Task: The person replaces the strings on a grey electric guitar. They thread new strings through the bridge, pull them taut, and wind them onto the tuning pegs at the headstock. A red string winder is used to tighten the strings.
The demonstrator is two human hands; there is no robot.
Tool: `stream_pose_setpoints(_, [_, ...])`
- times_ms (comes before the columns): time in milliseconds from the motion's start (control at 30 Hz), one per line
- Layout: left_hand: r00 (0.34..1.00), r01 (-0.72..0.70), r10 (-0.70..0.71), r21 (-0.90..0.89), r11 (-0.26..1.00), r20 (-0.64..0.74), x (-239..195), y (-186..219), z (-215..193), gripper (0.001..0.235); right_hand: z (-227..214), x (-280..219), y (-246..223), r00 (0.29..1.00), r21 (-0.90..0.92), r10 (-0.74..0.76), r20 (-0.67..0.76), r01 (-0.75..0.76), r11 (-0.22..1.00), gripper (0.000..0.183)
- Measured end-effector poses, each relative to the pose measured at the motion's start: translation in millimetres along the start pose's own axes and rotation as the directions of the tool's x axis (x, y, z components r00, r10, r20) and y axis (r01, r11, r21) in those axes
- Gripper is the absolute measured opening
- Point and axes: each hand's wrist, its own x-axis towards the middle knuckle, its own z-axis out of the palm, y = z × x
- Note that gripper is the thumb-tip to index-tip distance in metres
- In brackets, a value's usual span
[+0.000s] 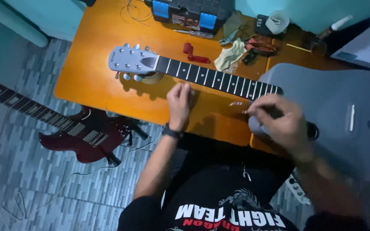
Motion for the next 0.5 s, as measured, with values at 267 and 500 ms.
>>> stream_pose_setpoints(267, [0.925, 0.086, -0.088, 0.021, 0.996, 0.371, -100, 68, 48, 0.021, 44, -85, 34, 0.879, 0.558, 0.451, -0.156, -0.298, 0.774, 0.015])
stream_pose_setpoints(500, [0.893, 0.383, -0.295, -0.228, 0.895, 0.339, -118, 91, 74, 0.026, 37, -122, 29, 0.887, 0.780, 0.438, -0.148, -0.168, 0.603, 0.047])
